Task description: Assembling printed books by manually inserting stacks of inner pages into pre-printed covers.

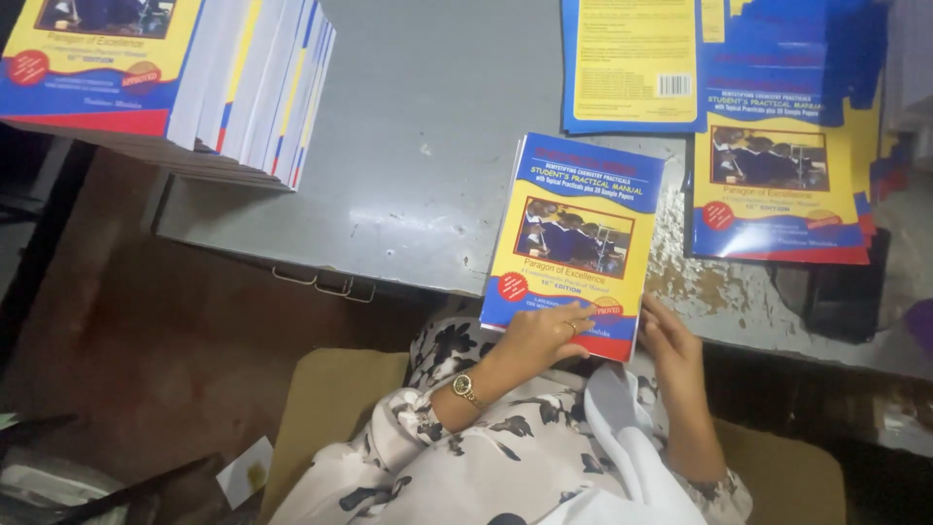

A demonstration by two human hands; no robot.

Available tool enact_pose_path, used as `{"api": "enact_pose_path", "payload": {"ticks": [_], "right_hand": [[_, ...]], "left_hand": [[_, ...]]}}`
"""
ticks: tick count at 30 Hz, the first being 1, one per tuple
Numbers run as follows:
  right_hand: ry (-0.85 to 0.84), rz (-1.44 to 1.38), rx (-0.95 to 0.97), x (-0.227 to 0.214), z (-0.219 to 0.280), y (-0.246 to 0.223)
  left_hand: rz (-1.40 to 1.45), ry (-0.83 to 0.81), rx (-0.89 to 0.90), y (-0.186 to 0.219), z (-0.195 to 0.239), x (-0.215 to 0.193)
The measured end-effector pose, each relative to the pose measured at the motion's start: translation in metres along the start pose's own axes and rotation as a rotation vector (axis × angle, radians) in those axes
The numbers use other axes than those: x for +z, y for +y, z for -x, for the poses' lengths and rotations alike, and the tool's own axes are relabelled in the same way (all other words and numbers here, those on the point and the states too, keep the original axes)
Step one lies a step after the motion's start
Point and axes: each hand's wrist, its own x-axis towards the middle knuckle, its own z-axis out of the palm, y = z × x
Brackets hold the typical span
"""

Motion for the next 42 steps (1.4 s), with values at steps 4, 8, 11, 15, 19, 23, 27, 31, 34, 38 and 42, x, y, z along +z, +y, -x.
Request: {"api": "enact_pose_path", "payload": {"ticks": [4, 8, 11, 15, 19, 23, 27, 31, 34, 38, 42], "right_hand": [[-0.007, 0.002, 0.012, 0.005, 0.009, -0.02], [-0.017, 0.019, 0.01, 0.0, 0.008, -0.019], [0.003, 0.148, 0.029, 0.0, 0.012, -0.021], [0.119, 0.53, 0.058, -0.033, 0.011, 0.027], [0.021, 0.218, 0.316, -0.014, 0.03, -0.004], [0.016, -0.171, 0.415, -0.009, 0.028, 0.013], [0.007, -0.222, 0.415, -0.009, 0.022, 0.023], [0.0, -0.21, 0.335, -0.01, 0.026, 0.023], [-0.005, -0.139, 0.293, -0.009, 0.029, 0.016], [-0.007, -0.145, 0.293, -0.005, 0.03, 0.016], [-0.009, -0.095, 0.296, -0.005, 0.029, 0.015]], "left_hand": [[0.022, -0.022, -0.005, 0.003, -0.001, -0.009], [0.007, -0.046, 0.014, -0.001, 0.0, -0.004], [0.04, -0.037, -0.02, 0.007, -0.003, -0.015], [0.028, -0.041, -0.019, 0.006, -0.002, -0.011], [0.034, -0.046, -0.029, 0.004, -0.002, -0.009], [0.014, -0.025, -0.042, 0.011, -0.004, -0.012], [0.015, -0.02, -0.058, 0.012, -0.005, -0.012], [0.004, 0.015, -0.075, 0.017, -0.006, -0.008], [-0.021, 0.013, -0.086, 0.029, -0.01, -0.014], [-0.11, -0.001, -0.092, 0.027, -0.01, 0.009], [-0.121, -0.033, -0.092, 0.022, -0.011, 0.017]]}}
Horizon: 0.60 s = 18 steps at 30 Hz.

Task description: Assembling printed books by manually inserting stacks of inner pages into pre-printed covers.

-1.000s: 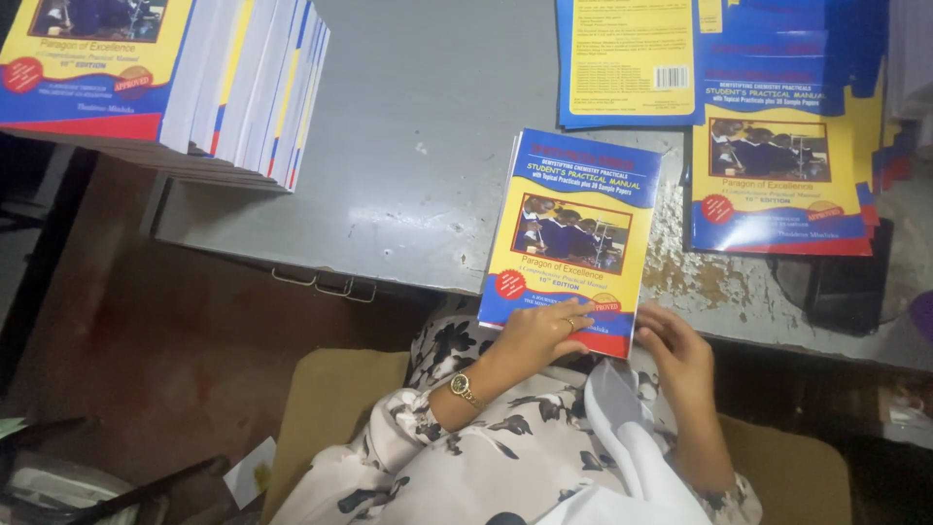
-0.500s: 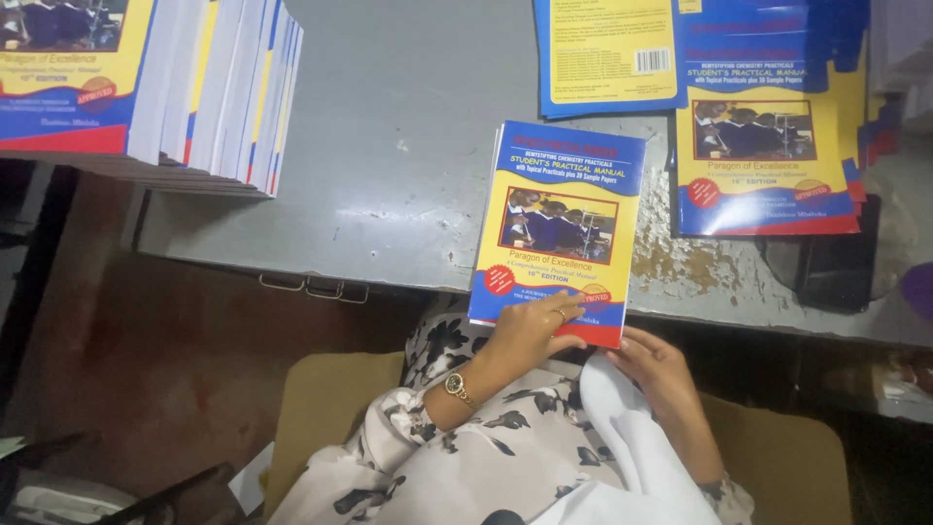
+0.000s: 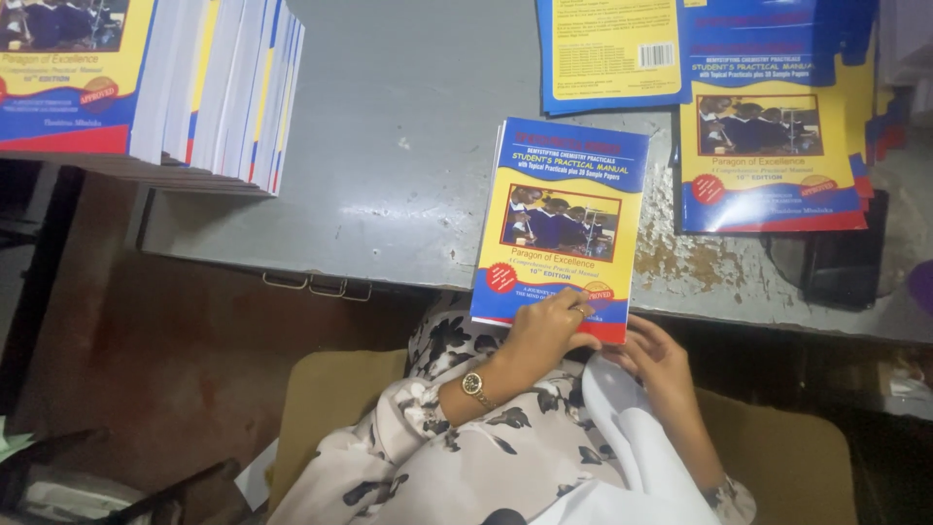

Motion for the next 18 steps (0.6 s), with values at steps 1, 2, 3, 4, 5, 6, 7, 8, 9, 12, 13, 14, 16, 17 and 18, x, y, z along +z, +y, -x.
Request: {"api": "enact_pose_path", "payload": {"ticks": [1, 2, 3, 4, 5, 6, 7, 8, 9, 12, 13, 14, 16, 17, 18], "right_hand": [[0.004, -0.009, 0.002, 0.0, -0.001, 0.002], [0.008, -0.019, 0.003, -0.001, -0.002, 0.004], [0.01, -0.02, 0.003, -0.002, -0.004, 0.005], [0.002, -0.029, -0.002, -0.003, -0.005, 0.007], [-0.007, -0.034, -0.004, -0.005, -0.005, 0.01], [-0.007, -0.033, -0.001, -0.004, -0.003, 0.007], [-0.001, -0.04, 0.002, -0.002, -0.002, 0.004], [0.005, -0.046, 0.006, 0.0, 0.0, 0.002], [0.003, -0.048, 0.005, 0.001, 0.001, 0.002], [0.073, 0.075, -0.094, 0.002, 0.004, 0.002], [0.159, 0.222, -0.185, 0.0, 0.005, 0.003], [0.245, 0.369, -0.275, -0.002, 0.006, 0.003], [0.309, 0.461, -0.483, -0.003, 0.005, 0.01], [0.363, 0.562, -0.692, -0.005, 0.004, 0.013], [0.368, 0.56, -0.688, -0.004, 0.001, 0.016]], "left_hand": [[0.025, -0.015, -0.011, -0.001, -0.002, -0.005], [0.05, -0.031, -0.022, -0.002, -0.004, -0.009], [0.05, -0.031, -0.02, 0.0, -0.005, -0.013], [0.055, -0.017, -0.02, 0.001, -0.006, -0.017], [0.06, -0.004, -0.026, 0.004, -0.005, -0.021], [0.062, -0.005, -0.028, 0.007, -0.005, -0.027], [0.078, 0.016, -0.028, 0.009, -0.005, -0.034], [0.093, 0.038, -0.029, 0.011, -0.006, -0.042], [0.091, 0.038, -0.029, 0.013, -0.007, -0.048], [0.214, 0.121, -0.064, 0.014, -0.007, -0.054], [0.325, 0.186, -0.069, 0.009, -0.006, -0.047], [0.437, 0.25, -0.073, 0.005, -0.004, -0.041], [0.502, 0.296, -0.097, 0.001, -0.004, -0.037], [0.571, 0.348, -0.13, 0.0, -0.003, -0.034], [0.572, 0.343, -0.128, 0.002, -0.004, -0.035]]}}
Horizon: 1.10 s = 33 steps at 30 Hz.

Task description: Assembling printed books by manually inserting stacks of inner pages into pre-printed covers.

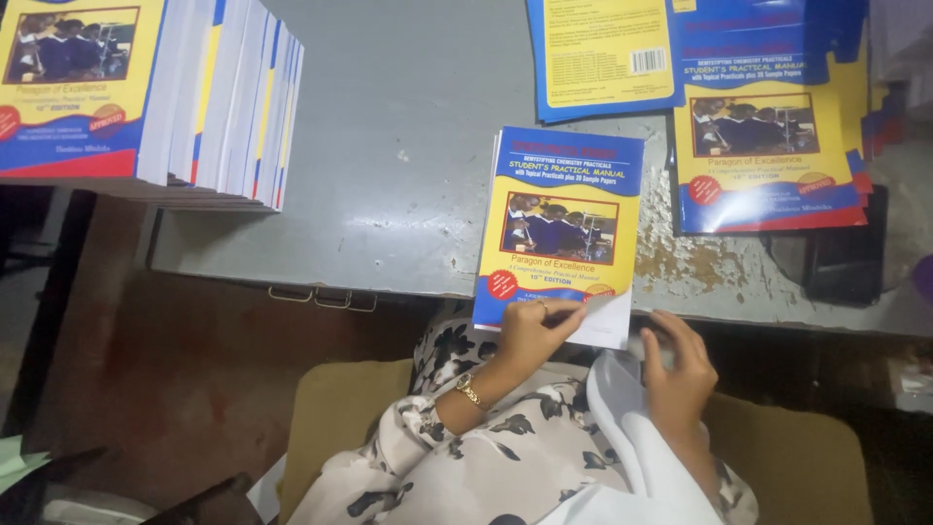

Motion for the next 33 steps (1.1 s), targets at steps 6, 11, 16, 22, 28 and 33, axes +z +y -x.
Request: {"api": "enact_pose_path", "payload": {"ticks": [6, 11, 16, 22, 28, 33], "right_hand": [[-0.016, -0.004, -0.233, 0.008, -0.022, -0.024], [-0.305, 0.132, -0.242, 0.021, -0.08, -0.081], [-0.417, 0.054, -0.25, 0.116, -0.14, -0.104], [-0.371, 0.346, -0.404, 0.193, -0.161, -0.072], [-0.442, 0.504, -0.404, 0.2, -0.151, -0.058], [-0.455, 0.49, -0.422, 0.194, -0.154, -0.059]], "left_hand": [[0.053, 0.297, -0.197, 0.006, -0.009, -0.017], [0.064, 0.522, -0.238, 0.037, -0.018, -0.068], [0.03, 0.584, -0.164, 0.042, -0.013, -0.081], [0.033, 0.672, -0.222, 0.012, 0.01, -0.099], [0.099, 0.799, -0.406, 0.002, 0.033, -0.129], [0.11, 0.847, -0.523, 0.0, 0.028, -0.16]]}}
